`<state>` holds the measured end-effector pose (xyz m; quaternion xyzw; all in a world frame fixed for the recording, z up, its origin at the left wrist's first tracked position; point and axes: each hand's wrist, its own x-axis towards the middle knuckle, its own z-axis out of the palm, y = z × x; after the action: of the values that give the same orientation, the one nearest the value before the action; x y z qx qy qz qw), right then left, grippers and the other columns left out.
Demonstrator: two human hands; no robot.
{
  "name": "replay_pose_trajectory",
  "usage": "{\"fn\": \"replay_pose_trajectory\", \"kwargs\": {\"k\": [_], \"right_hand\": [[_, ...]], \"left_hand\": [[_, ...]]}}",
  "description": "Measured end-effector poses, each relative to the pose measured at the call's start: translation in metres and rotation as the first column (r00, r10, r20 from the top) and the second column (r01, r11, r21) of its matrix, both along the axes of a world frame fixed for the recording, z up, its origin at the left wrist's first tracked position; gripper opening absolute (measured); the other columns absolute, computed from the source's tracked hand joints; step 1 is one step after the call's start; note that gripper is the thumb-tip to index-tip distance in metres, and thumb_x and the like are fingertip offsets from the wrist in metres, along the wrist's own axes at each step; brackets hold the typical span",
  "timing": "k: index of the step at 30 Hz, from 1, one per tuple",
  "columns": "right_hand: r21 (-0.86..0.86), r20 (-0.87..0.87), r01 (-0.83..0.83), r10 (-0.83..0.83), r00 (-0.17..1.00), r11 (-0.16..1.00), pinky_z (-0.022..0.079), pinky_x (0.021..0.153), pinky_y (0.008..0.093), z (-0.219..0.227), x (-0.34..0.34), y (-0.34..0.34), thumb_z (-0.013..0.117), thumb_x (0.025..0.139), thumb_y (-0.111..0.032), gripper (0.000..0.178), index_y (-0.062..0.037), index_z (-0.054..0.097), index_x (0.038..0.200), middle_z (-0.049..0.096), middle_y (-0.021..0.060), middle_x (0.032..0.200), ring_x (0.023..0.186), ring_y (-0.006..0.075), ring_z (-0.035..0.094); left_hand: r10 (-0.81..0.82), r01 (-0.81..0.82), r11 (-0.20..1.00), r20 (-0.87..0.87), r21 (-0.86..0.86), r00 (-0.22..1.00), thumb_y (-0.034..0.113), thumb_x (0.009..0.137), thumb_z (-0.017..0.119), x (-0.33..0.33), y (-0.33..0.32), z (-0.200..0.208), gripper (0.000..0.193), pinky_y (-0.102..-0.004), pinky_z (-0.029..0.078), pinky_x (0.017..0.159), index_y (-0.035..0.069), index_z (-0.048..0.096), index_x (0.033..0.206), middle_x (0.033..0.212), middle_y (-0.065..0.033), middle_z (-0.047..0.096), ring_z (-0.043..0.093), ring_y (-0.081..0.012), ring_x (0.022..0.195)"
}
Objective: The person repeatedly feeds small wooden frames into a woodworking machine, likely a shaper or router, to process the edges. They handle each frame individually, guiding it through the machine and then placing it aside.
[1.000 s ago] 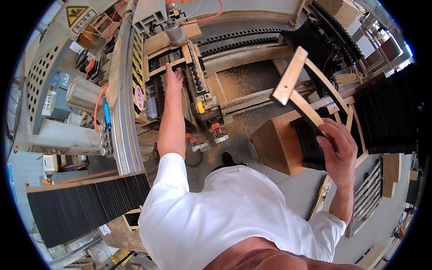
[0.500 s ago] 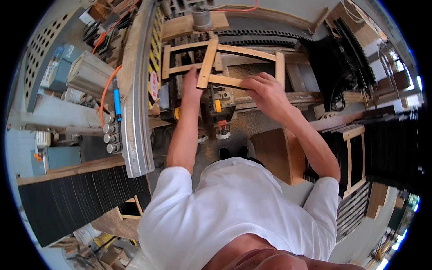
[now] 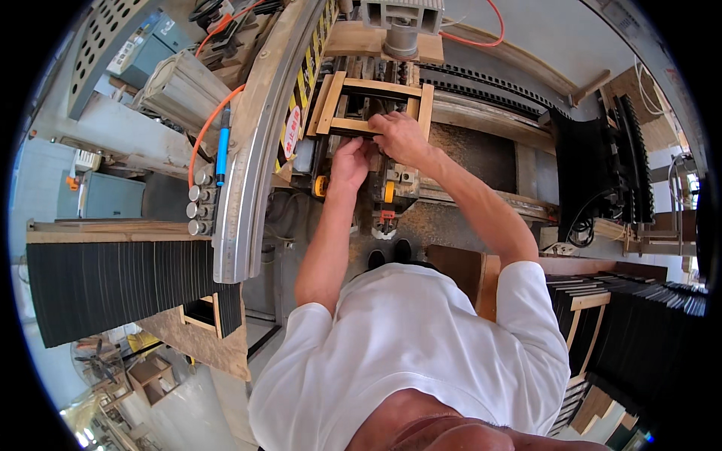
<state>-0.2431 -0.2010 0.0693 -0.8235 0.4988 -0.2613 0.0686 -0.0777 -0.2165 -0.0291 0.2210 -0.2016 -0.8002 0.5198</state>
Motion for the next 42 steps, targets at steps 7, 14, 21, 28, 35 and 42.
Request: {"fn": "replay_pose_trajectory", "kwargs": {"k": [7,14,21,28,35,42], "right_hand": [[-0.069,0.061,0.002,0.003,0.998,0.998,0.049,0.08,0.0481,-0.011,-0.029,-0.065,0.067,0.074,-0.007,0.026,-0.0073,0.059,0.098,0.068,0.0124,0.088,0.089,0.0366,0.063],[0.039,0.055,0.05,-0.052,0.997,0.998,0.05,0.082,0.0466,-0.03,-0.036,-0.11,0.065,0.077,-0.008,0.027,-0.0079,0.06,0.103,0.069,0.0147,0.086,0.089,0.0372,0.064],[0.17,0.197,0.037,-0.071,0.978,0.985,0.051,0.079,0.046,-0.03,-0.013,-0.121,0.068,0.075,-0.008,0.025,-0.0052,0.063,0.1,0.069,0.0171,0.09,0.09,0.0378,0.065],[0.157,0.222,0.046,-0.081,0.972,0.987,0.049,0.076,0.0469,-0.035,-0.007,-0.126,0.062,0.075,-0.006,0.02,-0.0064,0.062,0.095,0.068,0.016,0.089,0.089,0.0382,0.063],[0.056,-0.09,0.013,-0.008,0.996,0.998,0.043,0.083,0.0448,-0.036,-0.012,-0.125,0.068,0.085,-0.02,0.024,-0.012,0.056,0.105,0.069,0.0112,0.084,0.087,0.0328,0.065],[0.024,-0.092,0.009,-0.007,0.996,1.0,0.043,0.084,0.0449,-0.041,-0.01,-0.13,0.068,0.081,-0.012,0.029,-0.0075,0.055,0.107,0.069,0.0122,0.092,0.092,0.0347,0.065]], "left_hand": [[0.139,-0.153,0.978,0.106,0.139,0.985,0.012,0.098,0.052,-0.004,0.048,0.012,0.039,-0.0429,0.034,0.109,0.007,0.047,0.136,0.134,-0.0069,0.054,0.049,-0.0249,0.126],[0.153,-0.172,0.966,0.108,0.194,0.982,0.009,0.097,0.053,0.032,0.157,0.016,0.041,-0.0441,0.035,0.111,0.007,0.046,0.137,0.136,-0.0073,0.054,0.045,-0.0262,0.133],[0.134,-0.157,0.959,0.112,0.236,0.985,0.006,0.094,0.058,0.065,0.236,0.026,0.044,-0.0465,0.034,0.112,0.005,0.047,0.137,0.132,-0.0075,0.056,0.046,-0.0289,0.132],[0.05,-0.093,0.964,0.176,0.247,0.983,0.005,0.092,0.061,0.09,0.262,0.022,0.041,-0.0464,0.034,0.113,0.003,0.052,0.132,0.126,-0.009,0.061,0.05,-0.0303,0.128],[-0.042,-0.003,0.962,0.16,0.271,0.986,0.006,0.094,0.059,0.115,0.284,0.011,0.042,-0.0446,0.035,0.111,0.002,0.049,0.134,0.126,-0.0091,0.061,0.051,-0.028,0.127],[0.032,-0.097,0.935,0.192,0.341,0.981,0.009,0.094,0.06,0.129,0.305,0.0,0.04,-0.0442,0.036,0.11,0.004,0.05,0.133,0.123,-0.0073,0.062,0.052,-0.0271,0.125]]}}
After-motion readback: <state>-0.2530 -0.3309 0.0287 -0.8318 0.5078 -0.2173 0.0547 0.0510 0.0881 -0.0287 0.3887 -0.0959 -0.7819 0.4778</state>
